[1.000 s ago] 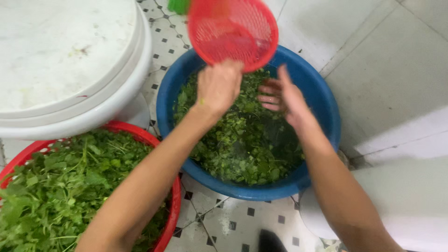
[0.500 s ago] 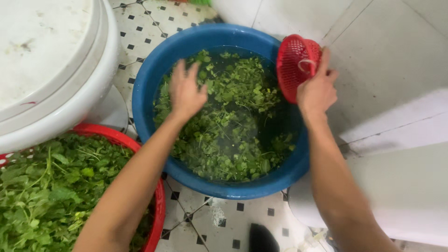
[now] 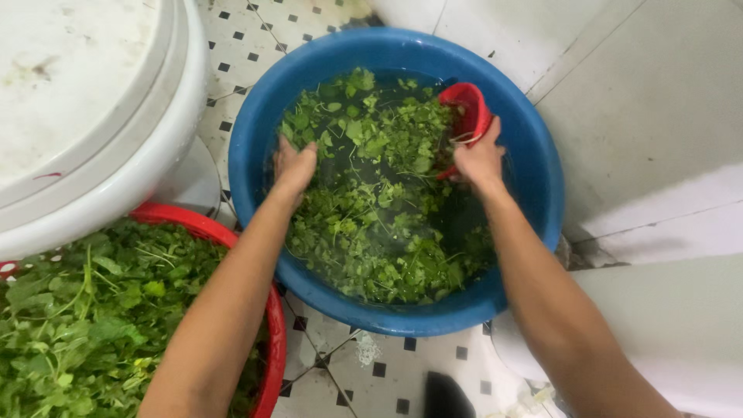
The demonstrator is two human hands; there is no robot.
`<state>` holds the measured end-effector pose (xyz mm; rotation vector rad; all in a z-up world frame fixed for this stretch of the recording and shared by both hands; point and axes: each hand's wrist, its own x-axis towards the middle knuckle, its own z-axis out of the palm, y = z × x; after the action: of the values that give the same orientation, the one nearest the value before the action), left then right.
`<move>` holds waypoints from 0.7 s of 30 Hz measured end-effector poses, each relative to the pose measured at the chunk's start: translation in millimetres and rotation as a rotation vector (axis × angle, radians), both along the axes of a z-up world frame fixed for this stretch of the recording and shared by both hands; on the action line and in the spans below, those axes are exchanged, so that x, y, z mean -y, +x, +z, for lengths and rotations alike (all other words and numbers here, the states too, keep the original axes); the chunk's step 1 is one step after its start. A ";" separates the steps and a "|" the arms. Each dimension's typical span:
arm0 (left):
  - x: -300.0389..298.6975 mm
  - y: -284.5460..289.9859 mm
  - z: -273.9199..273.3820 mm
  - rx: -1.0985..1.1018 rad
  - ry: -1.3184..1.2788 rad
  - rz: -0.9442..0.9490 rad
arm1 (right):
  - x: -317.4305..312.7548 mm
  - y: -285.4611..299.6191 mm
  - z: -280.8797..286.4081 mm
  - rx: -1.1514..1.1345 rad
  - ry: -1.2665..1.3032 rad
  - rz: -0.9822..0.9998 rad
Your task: The person washes leafy green vegetables by hand in a blue basin of water, then transfers them into a red colander. The person uses a small red strainer to scoop remaining greens from the water and adds them to the colander. Finally, the person drains the water from the basin and refills it from a wall tap.
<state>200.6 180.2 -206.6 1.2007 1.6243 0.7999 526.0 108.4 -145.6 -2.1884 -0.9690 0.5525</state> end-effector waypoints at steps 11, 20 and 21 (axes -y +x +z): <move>-15.0 -7.3 -0.2 0.532 -0.061 0.021 | -31.2 -58.1 -27.2 -0.633 0.002 0.196; -27.2 -0.3 4.5 0.539 0.000 -0.120 | -47.1 -119.5 -32.0 -0.787 0.030 0.368; -25.3 2.6 10.8 0.511 0.028 -0.170 | -46.6 -124.7 -34.3 -0.824 0.018 0.360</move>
<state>203.2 205.5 -195.8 1.0304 1.0840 0.9302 401.4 155.0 -179.9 -1.5130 -0.8733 1.4535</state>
